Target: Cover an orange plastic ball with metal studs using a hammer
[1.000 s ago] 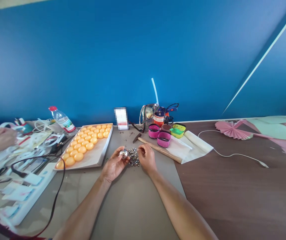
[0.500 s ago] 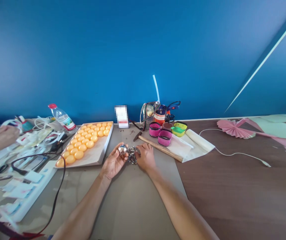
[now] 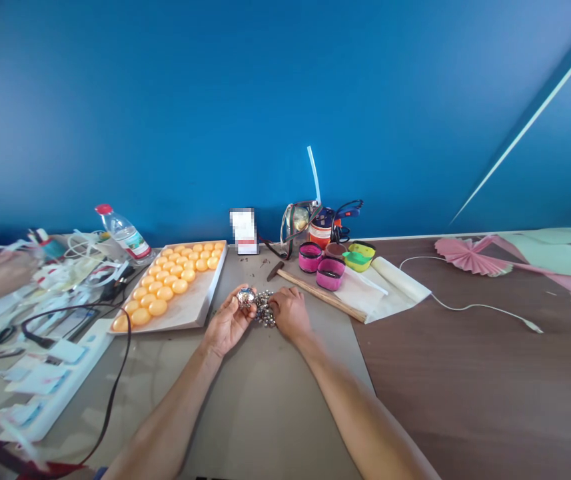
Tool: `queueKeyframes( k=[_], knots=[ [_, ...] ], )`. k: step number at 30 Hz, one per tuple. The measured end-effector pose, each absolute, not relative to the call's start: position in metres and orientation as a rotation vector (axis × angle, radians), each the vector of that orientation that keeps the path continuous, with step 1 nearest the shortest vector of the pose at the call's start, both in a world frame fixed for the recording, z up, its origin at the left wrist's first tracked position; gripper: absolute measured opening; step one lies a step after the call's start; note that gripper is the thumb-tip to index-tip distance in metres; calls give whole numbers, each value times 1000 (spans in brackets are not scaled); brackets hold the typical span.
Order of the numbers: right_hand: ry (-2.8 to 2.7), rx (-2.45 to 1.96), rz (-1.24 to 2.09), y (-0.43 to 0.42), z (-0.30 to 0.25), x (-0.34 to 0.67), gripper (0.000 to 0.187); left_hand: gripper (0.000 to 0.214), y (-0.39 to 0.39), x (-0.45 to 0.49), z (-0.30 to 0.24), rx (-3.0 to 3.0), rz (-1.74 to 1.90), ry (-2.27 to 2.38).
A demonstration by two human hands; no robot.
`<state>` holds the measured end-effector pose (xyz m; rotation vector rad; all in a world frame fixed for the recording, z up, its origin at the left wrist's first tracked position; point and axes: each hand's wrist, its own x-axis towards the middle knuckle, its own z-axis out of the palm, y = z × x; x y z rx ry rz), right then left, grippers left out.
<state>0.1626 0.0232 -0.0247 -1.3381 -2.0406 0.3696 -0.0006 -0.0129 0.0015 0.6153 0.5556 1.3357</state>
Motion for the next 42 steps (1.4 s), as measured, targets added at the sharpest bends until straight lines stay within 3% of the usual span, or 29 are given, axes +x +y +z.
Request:
queueKeyframes(
  k=[12, 16, 28, 42],
  knots=[
    [-2104, -1291, 328, 19, -20, 161, 17, 33, -13, -1, 0, 602, 1343, 578],
    [-2103, -1300, 364, 20, -20, 161, 7, 34, -14, -1, 2, 605, 1339, 589],
    [-1864, -1136, 453, 20, -13, 160, 17, 36, -16, -1, 2, 586, 1339, 633],
    [-1410, -1061, 1033, 17, -9, 151, 19, 31, -13, 3, 2, 604, 1334, 676]
  ],
)
